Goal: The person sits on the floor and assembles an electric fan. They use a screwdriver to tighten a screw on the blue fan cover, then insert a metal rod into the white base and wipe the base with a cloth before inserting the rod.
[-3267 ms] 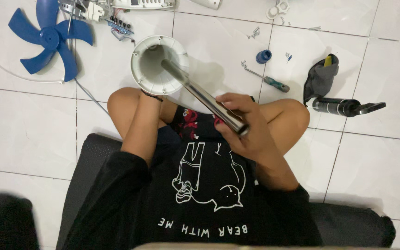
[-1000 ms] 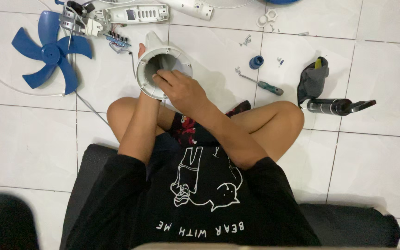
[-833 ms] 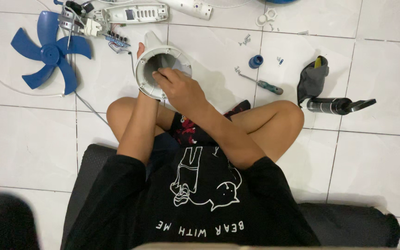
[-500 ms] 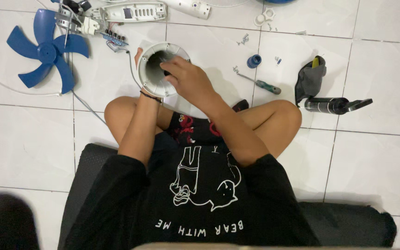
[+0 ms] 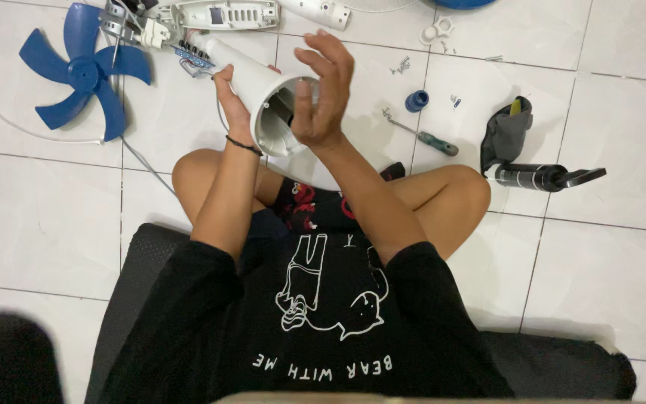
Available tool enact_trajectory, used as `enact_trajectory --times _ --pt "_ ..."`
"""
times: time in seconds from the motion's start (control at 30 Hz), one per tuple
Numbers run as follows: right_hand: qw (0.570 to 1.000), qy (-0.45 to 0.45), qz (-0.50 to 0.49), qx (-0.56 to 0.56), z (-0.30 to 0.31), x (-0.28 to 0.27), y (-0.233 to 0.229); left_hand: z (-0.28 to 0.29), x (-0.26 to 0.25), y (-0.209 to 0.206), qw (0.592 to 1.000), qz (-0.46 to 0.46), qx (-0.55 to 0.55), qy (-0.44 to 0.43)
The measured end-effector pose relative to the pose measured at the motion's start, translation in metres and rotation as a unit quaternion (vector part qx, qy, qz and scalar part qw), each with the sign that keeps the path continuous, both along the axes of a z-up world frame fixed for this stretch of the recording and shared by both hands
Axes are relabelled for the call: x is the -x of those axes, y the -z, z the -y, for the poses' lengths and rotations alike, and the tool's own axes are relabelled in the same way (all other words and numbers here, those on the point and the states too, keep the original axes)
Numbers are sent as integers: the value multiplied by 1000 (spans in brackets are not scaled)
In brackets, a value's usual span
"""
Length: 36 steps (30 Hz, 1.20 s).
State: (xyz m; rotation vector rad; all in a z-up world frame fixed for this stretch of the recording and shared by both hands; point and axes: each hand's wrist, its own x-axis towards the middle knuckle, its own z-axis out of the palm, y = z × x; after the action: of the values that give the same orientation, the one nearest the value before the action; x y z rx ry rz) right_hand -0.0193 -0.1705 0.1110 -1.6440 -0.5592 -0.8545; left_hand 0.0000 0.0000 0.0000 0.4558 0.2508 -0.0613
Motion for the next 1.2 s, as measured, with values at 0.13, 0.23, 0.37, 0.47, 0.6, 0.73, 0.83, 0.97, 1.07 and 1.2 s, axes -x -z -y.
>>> enact_trajectory --times 0.13,0.23,0.37,0.47,0.6,0.73,0.83,0.97,1.07,1.2 --pt "995 39 73 63 -13 2 -6 7 -5 -14 999 -5 4 -43" --pt "988 28 126 81 -11 12 -10 11 1 -36 998 19 -33 -43" --pt "987 26 140 77 -1 22 -14 17 14 -74 996 31 -77 -37" --pt "980 79 175 49 -7 33 -16 26 21 -95 993 36 -100 -43" --pt "972 107 199 67 0 30 -14 41 28 -102 996 45 -76 -24" --pt "974 106 194 46 6 22 -7 47 28 -91 995 28 -83 -49" --pt "989 62 131 39 5 15 3 38 25 -75 996 16 -75 -52" --pt "989 -112 -87 -48 23 -1 20 16 15 -54 987 6 -92 -130" --pt "964 -87 -243 -65 48 -15 29 1 19 -41 930 71 -324 -159" --pt "947 -98 -298 -63 59 -23 12 -5 33 -36 714 171 -658 -169"
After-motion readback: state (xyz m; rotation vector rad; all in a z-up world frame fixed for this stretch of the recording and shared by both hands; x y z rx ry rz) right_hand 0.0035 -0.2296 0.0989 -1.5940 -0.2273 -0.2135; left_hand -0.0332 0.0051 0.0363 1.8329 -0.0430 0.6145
